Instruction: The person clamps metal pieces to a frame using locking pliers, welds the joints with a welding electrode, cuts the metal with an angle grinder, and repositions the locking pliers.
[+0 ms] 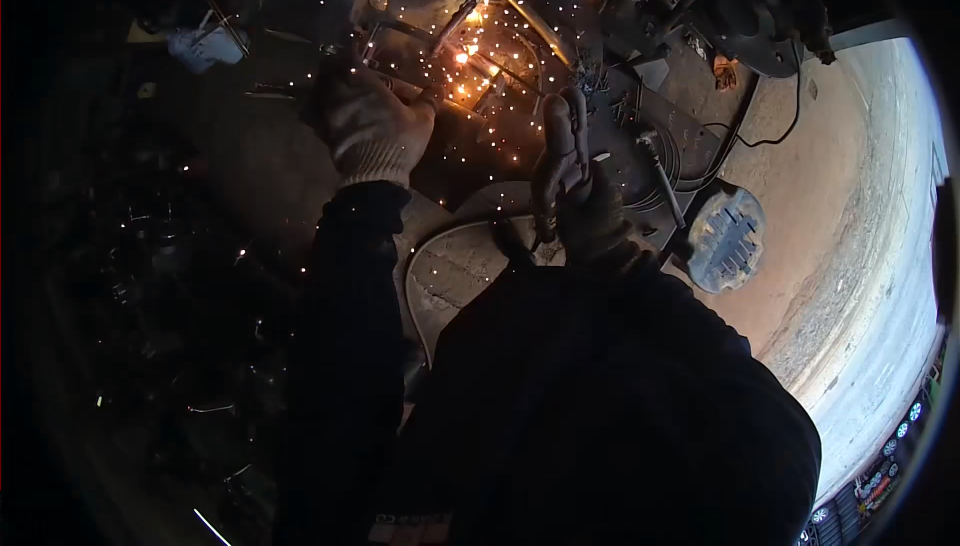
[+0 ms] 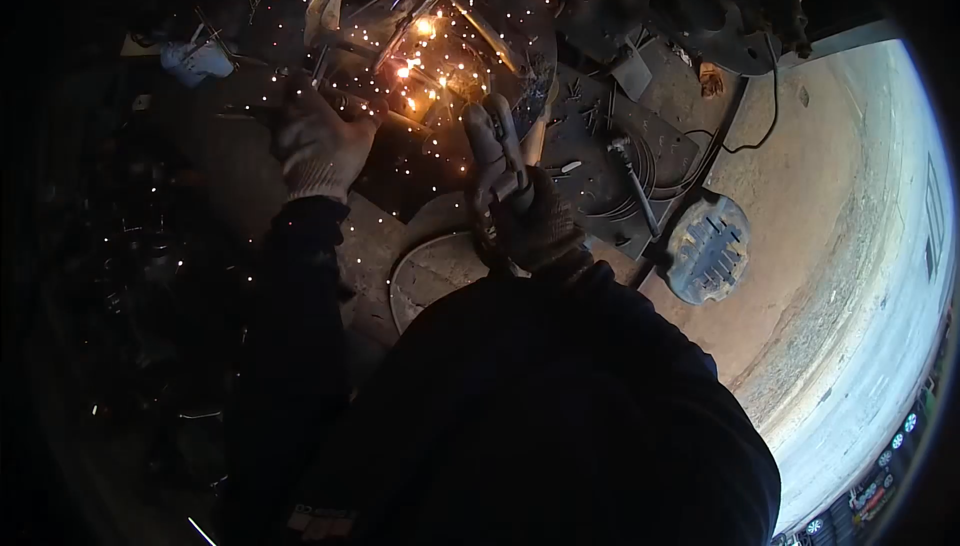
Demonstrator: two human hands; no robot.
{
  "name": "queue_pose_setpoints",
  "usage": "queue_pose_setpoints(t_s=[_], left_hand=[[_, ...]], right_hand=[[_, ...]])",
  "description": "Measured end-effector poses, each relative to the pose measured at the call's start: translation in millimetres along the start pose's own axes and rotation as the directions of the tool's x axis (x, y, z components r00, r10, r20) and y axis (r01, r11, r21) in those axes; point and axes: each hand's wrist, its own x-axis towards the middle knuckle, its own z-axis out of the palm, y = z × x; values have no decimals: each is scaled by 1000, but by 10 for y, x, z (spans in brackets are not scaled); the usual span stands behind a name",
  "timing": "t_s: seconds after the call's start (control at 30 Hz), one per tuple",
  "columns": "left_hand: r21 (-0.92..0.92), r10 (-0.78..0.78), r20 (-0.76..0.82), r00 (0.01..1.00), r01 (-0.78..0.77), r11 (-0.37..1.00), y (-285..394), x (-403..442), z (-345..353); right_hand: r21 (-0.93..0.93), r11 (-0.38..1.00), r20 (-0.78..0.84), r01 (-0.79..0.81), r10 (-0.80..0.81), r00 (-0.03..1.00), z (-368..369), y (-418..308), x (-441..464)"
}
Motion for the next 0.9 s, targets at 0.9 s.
queue_pose_setpoints(t_s=[0.9], left_hand=[[-134,-19,-143,990,0,991,-21,-19,112]], right_hand=[[170,983,99,-62,46,994,76,303,-23]])
